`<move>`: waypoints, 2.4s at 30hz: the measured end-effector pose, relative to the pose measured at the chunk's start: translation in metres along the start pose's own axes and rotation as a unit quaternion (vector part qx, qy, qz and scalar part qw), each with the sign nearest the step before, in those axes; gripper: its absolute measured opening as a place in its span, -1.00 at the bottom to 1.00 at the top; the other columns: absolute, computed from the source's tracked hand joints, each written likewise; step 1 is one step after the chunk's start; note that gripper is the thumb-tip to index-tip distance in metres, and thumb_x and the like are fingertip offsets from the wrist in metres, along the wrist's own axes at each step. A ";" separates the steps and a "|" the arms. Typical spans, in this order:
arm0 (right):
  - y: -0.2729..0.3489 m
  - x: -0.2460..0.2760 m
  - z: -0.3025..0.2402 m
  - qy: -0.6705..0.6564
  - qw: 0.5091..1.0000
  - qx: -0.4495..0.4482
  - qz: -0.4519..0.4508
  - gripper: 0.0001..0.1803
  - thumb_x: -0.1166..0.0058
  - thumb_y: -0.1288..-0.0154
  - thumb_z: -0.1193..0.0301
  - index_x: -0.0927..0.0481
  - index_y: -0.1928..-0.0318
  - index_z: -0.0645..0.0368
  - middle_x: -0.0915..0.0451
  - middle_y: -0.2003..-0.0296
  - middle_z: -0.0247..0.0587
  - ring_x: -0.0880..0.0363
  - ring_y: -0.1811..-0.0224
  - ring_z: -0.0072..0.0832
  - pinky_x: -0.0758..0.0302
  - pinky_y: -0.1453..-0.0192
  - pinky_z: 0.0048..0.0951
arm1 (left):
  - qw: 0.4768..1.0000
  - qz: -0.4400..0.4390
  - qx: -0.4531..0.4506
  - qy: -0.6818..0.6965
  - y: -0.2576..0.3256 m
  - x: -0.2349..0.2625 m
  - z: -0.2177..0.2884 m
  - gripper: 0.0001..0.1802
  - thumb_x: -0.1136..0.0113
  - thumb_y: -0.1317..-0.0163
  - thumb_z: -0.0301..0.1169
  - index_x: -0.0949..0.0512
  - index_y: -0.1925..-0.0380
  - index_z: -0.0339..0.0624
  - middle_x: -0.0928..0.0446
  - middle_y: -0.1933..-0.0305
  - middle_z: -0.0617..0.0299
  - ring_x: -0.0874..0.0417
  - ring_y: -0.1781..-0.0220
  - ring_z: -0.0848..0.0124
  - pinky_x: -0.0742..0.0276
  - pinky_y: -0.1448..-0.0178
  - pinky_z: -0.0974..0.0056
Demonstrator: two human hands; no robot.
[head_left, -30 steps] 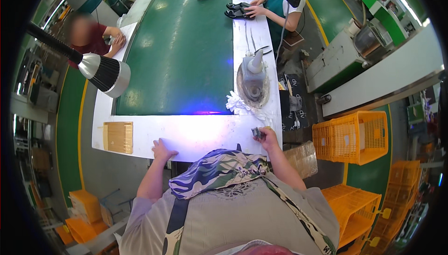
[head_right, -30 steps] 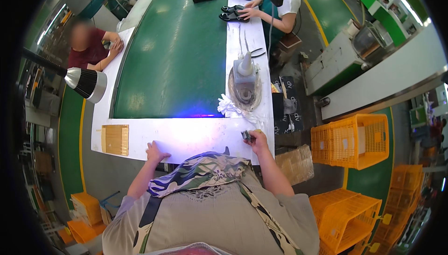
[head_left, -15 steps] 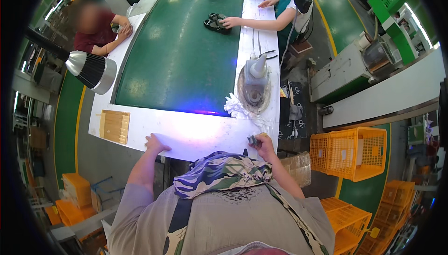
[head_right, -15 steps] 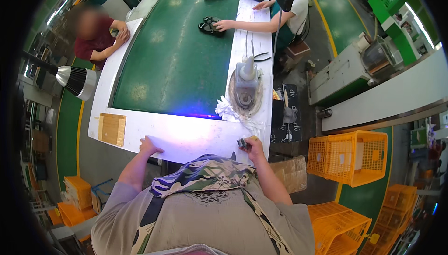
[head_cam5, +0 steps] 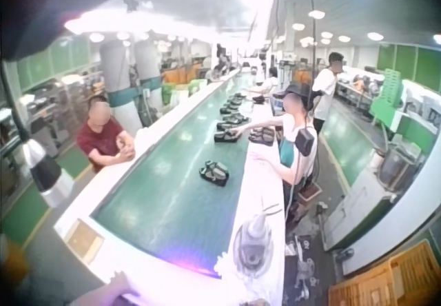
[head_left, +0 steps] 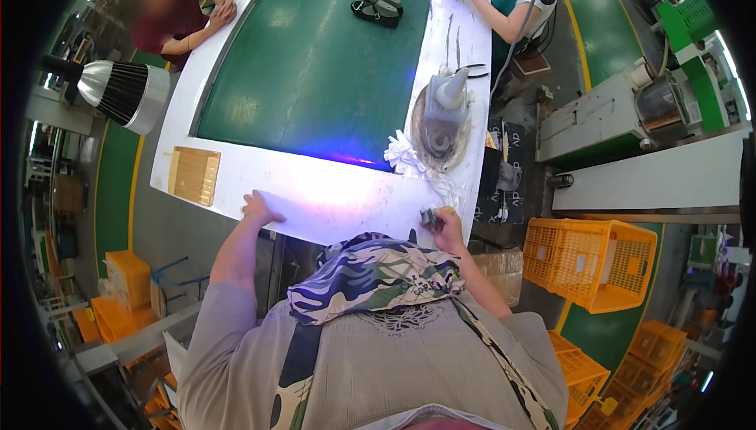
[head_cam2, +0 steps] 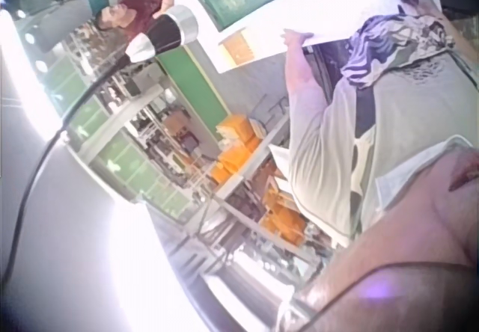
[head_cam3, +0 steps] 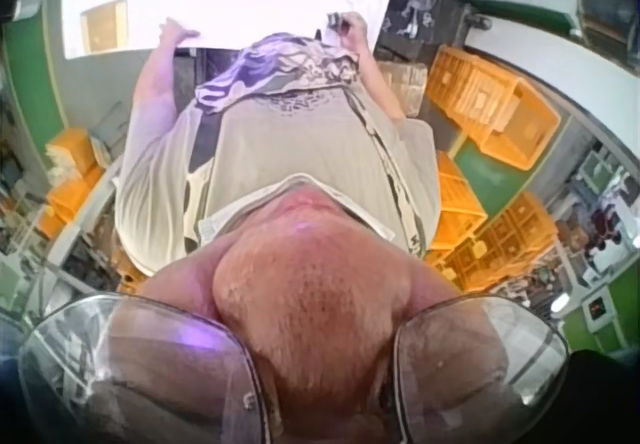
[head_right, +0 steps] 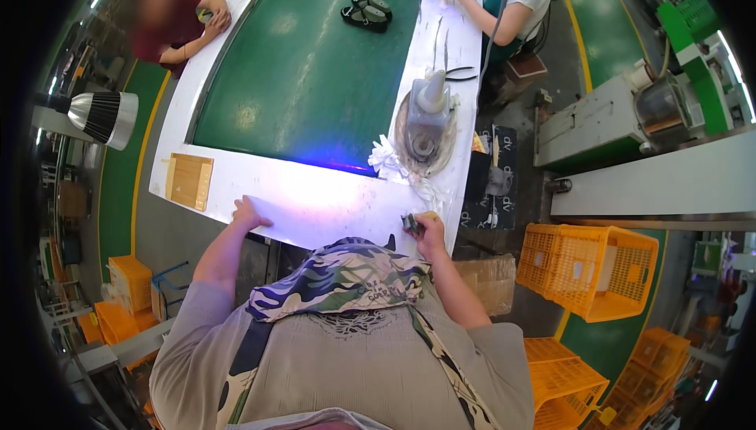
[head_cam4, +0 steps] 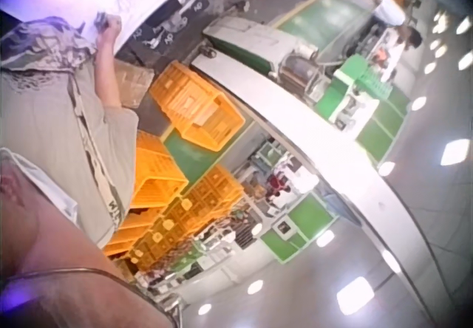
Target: Polish and clean manufactured shoes using a cloth and liquid.
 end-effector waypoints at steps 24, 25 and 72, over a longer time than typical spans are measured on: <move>-0.003 0.011 0.004 -0.022 0.999 0.019 0.017 -0.89 -0.07 -0.15 0.54 -0.41 0.38 0.12 -0.58 0.42 -0.16 -0.63 0.39 -0.31 -0.67 0.25 -0.07 | 0.999 -0.006 0.012 -0.033 -0.001 0.006 -0.003 0.55 -0.64 0.42 0.08 0.24 -0.46 -0.14 0.06 -0.47 -0.12 -0.21 -0.42 -0.17 -0.34 -0.38 -0.08; -0.004 0.012 0.003 -0.025 0.999 0.023 0.024 -0.89 -0.07 -0.15 0.54 -0.41 0.38 0.12 -0.58 0.42 -0.16 -0.63 0.39 -0.31 -0.67 0.25 -0.07 | 0.999 -0.019 0.008 -0.037 0.002 0.000 0.002 0.56 -0.63 0.41 0.11 0.25 -0.47 -0.15 0.08 -0.48 -0.15 -0.21 -0.41 -0.18 -0.34 -0.38 -0.08; -0.001 -0.002 0.000 -0.001 1.000 -0.005 -0.029 -0.91 -0.06 -0.18 0.54 -0.40 0.37 0.14 -0.57 0.42 -0.17 -0.62 0.37 -0.32 -0.66 0.13 -0.02 | 1.000 -0.008 0.009 -0.007 0.003 0.004 0.004 0.42 -0.68 0.42 -0.02 0.07 -0.39 -0.21 0.05 -0.47 -0.18 -0.21 -0.40 -0.23 -0.36 -0.37 -0.10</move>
Point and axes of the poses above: each hand's wrist, its own y-axis away from the middle knuckle, its own x-axis out of the back of the hand, z = x × y, the point moved 9 cm from there along -y, towards the middle knuckle
